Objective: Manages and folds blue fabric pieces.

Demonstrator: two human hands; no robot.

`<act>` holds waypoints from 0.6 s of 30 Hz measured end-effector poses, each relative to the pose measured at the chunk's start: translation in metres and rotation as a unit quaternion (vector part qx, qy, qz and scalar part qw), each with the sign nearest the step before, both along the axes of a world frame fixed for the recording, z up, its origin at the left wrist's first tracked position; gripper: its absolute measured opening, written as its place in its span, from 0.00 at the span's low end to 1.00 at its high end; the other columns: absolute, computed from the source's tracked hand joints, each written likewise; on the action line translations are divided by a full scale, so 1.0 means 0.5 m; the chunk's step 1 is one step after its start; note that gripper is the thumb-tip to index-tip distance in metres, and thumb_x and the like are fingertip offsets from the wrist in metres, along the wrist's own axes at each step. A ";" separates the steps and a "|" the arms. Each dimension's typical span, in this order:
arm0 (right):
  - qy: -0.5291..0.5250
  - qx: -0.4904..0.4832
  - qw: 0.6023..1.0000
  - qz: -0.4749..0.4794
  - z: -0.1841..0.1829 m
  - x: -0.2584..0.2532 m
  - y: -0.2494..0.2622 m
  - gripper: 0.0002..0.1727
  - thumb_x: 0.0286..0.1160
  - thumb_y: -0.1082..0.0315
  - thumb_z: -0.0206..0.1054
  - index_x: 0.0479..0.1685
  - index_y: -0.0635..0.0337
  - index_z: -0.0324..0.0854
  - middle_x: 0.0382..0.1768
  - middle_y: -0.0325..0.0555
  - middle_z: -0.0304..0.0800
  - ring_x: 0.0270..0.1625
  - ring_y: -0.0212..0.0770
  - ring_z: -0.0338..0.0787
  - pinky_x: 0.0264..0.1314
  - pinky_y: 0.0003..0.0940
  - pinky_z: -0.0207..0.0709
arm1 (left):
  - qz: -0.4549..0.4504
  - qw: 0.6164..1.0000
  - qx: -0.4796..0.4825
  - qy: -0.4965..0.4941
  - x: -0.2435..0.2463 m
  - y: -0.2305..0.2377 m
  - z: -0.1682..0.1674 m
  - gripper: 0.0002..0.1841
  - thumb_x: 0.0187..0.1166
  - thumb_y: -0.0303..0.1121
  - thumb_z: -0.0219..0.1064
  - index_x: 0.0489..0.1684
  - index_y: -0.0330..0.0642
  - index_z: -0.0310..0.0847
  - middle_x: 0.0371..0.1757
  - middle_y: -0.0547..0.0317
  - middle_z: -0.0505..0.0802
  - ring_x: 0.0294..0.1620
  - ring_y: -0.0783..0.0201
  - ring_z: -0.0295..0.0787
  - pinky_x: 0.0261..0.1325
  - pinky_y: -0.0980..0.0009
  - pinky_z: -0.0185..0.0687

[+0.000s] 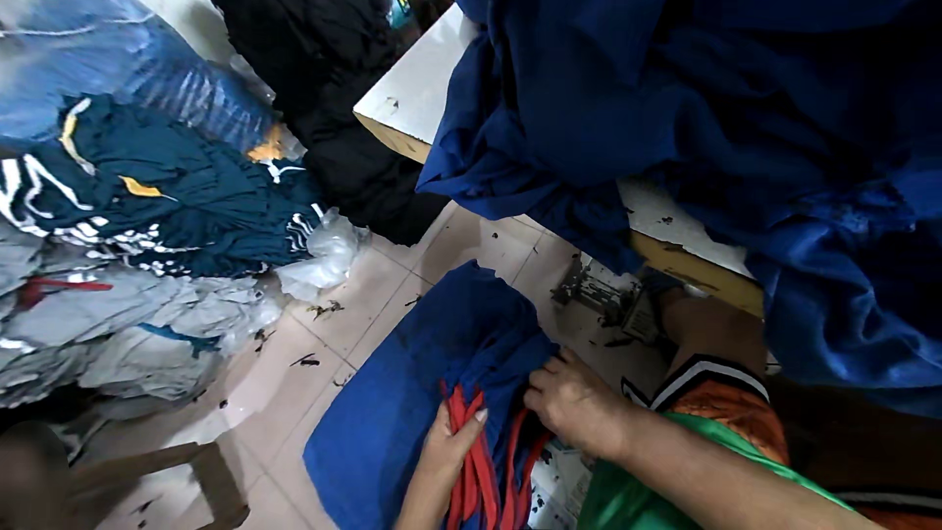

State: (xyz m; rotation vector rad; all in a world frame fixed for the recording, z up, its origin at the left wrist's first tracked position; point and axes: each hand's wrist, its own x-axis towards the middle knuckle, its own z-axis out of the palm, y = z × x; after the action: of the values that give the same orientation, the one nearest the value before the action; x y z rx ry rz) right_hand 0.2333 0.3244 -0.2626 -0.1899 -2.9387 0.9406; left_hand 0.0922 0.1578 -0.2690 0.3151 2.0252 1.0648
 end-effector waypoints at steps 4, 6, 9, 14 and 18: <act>0.053 0.023 0.998 -0.004 0.003 -0.024 -0.004 0.08 0.78 0.75 0.64 0.36 0.65 0.89 0.39 0.53 0.92 0.53 0.55 0.92 0.59 0.53 0.82 | -0.146 0.973 -0.121 0.128 0.032 0.008 0.027 0.64 0.51 0.44 0.88 0.87 0.17 0.47 0.73 0.20 0.79 0.77 0.34 0.76 0.80 0.43 0.68; 0.023 -0.006 1.000 0.005 0.007 -0.032 0.001 0.10 0.81 0.75 0.61 0.40 0.67 0.90 0.43 0.56 0.92 0.57 0.58 0.90 0.62 0.55 0.80 | -0.141 0.956 -0.167 0.195 0.051 0.021 0.020 0.57 0.59 0.43 0.86 0.85 0.16 0.53 0.70 0.18 0.81 0.74 0.27 0.78 0.78 0.38 0.68; 0.033 -0.038 0.999 -0.015 0.001 -0.023 0.007 0.10 0.82 0.71 0.64 0.42 0.65 0.91 0.48 0.57 0.92 0.59 0.59 0.90 0.64 0.57 0.80 | -0.084 0.962 -0.150 0.210 0.040 0.023 -0.011 0.41 0.67 0.35 0.78 0.78 0.18 0.66 0.60 0.26 0.89 0.64 0.37 0.87 0.70 0.44 0.77; 0.104 -0.045 0.991 -0.072 -0.030 0.020 0.024 0.08 0.77 0.67 0.69 0.42 0.60 0.93 0.39 0.53 0.92 0.44 0.53 0.94 0.49 0.51 0.87 | 0.017 0.999 -0.028 -0.044 -0.025 0.015 0.007 0.32 0.68 0.25 0.70 0.76 0.28 0.66 0.58 0.48 0.88 0.54 0.69 0.89 0.58 0.71 0.86; -0.044 -0.153 0.987 0.024 -0.023 0.038 0.032 0.12 0.82 0.69 0.64 0.53 0.65 0.91 0.49 0.65 0.90 0.52 0.63 0.92 0.56 0.60 0.84 | 0.033 0.996 -0.010 -0.079 -0.044 0.015 0.003 0.30 0.68 0.23 0.68 0.73 0.28 0.67 0.54 0.51 0.90 0.50 0.71 0.90 0.53 0.74 0.87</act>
State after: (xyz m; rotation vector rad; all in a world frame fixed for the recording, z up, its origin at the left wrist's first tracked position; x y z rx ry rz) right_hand 0.2525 0.3403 -0.2742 -0.1764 -2.8710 1.4246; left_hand 0.0702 0.1655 -0.2676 0.1495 1.9152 1.0736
